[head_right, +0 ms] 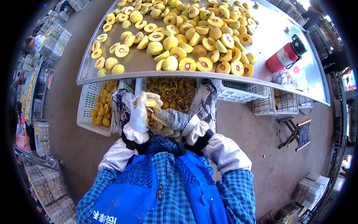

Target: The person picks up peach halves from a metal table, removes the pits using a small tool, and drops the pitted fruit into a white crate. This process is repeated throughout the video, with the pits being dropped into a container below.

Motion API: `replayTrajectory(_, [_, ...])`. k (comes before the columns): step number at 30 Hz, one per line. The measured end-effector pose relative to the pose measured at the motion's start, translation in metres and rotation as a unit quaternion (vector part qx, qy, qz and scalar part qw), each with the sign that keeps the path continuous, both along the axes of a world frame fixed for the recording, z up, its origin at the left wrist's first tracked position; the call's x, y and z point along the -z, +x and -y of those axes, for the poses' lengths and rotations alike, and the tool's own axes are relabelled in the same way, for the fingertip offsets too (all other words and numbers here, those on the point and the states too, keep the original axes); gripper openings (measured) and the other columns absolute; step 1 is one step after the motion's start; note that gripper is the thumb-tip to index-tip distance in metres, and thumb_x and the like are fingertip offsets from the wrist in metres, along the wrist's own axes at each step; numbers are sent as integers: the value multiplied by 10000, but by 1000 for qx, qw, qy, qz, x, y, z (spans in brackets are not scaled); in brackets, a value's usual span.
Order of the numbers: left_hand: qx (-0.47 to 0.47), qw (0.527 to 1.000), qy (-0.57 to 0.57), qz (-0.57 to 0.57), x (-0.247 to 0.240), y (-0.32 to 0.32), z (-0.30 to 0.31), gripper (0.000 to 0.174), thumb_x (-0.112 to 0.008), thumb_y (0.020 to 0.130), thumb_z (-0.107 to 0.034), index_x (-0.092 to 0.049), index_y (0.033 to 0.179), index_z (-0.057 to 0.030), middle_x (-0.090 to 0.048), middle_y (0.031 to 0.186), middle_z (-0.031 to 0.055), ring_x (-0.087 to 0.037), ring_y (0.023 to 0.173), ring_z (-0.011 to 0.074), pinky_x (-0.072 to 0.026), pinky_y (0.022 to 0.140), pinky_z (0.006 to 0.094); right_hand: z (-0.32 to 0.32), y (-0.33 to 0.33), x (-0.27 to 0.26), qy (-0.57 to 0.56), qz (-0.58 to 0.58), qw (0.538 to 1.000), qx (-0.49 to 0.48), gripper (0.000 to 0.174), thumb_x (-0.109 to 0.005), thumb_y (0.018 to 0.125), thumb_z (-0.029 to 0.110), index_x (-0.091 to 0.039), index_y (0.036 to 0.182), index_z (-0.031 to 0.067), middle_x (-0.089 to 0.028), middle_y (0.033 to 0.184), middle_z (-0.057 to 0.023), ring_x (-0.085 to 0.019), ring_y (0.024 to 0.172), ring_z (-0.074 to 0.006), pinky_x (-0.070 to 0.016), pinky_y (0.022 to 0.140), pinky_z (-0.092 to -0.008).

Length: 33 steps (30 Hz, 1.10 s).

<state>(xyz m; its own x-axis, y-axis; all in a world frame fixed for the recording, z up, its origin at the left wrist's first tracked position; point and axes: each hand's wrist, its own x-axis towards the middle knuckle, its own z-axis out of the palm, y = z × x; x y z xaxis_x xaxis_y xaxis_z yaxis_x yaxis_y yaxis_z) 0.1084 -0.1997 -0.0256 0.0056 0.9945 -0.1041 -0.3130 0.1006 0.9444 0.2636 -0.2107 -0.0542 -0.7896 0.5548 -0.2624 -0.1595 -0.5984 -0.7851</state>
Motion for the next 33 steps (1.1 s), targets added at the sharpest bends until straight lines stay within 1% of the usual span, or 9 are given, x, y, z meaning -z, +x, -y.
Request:
replayTrajectory(2, [-9, 978, -47, 202, 6, 5, 0, 465, -399, 940, -386, -611, 840, 16, -625, 713, 131, -595, 590, 184, -488, 541, 258, 8, -9, 10, -95, -117, 989, -1, 343, -499, 915, 396, -591, 984, 72, -594, 753, -24, -528, 550, -83, -396, 443, -196])
replayTrajectory(7, [-1, 984, -82, 160, -10, -13, -3, 509, -395, 925, -456, -609, 845, 0, -621, 698, 145, -604, 580, 217, -499, 502, 275, 23, -51, 18, -131, -95, 972, 170, 360, -438, 950, 367, -563, 1075, 53, -578, 879, -35, -522, 723, -96, -433, 632, -217])
replayTrajectory(11, [114, 915, -103, 372, 2, -42, -13, 545, -405, 897, -525, -614, 853, -24, -618, 684, 139, -602, 557, 223, -475, 422, 265, 8, -54, 38, 9, -201, 979, 38, 229, -514, 915, 271, -571, 947, 52, -585, 855, -35, -530, 723, -123, -448, 630, -250])
replayTrajectory(16, [-221, 962, -116, 110, -24, -76, -17, 548, -389, 893, -548, -607, 841, -49, -617, 674, 99, -587, 520, 182, -468, 442, 214, 4, -45, 48, -205, -217, 944, 143, 301, -432, 951, 324, -565, 869, 67, -584, 811, -22, -530, 666, -107, -415, 532, -250])
replayTrajectory(18, [-247, 946, -119, 171, -20, -105, -19, 557, -399, 879, -564, -605, 880, -47, -622, 692, 102, -582, 525, 174, -475, 462, 222, -12, -36, 67, 66, 171, 977, 105, 318, -467, 913, 337, -512, 1033, 46, -580, 882, -123, -568, 690, -234, -467, 609, -322])
replayTrajectory(19, [-238, 947, -101, 190, -18, -110, -19, 560, -411, 885, -535, -601, 909, -9, -625, 730, 127, -601, 573, 191, -509, 504, 252, -14, -36, 71, 214, 382, 897, 65, 354, -478, 897, 315, -481, 1113, 34, -581, 920, -166, -585, 729, -287, -485, 648, -353])
replayTrajectory(23, [-187, 974, -40, 123, -9, -101, -24, 601, -365, 885, -559, -590, 997, -14, -644, 812, 132, -616, 606, 207, -482, 493, 269, -14, -46, 86, 439, 199, 832, 275, 235, -471, 896, 198, -497, 1037, 11, -599, 790, -113, -573, 668, -286, -464, 613, -364])
replayTrajectory(26, [-202, 977, -49, 56, -22, -66, -32, 591, -332, 895, -557, -587, 985, -32, -645, 811, 124, -613, 607, 206, -469, 499, 279, -22, -53, 0, 238, 143, 937, 213, 257, -487, 925, 240, -578, 870, 5, -586, 678, -81, -556, 610, -194, -438, 572, -341])
replayTrajectory(33, [-174, 984, -30, 28, -20, -32, -28, 616, -317, 910, -559, -586, 954, -6, -619, 766, 132, -584, 591, 204, -479, 540, 257, -20, -66, -38, 501, 96, 839, 190, 230, -534, 786, 26, -556, 1012, -8, -563, 835, -171, -564, 657, -298, -456, 547, -351])
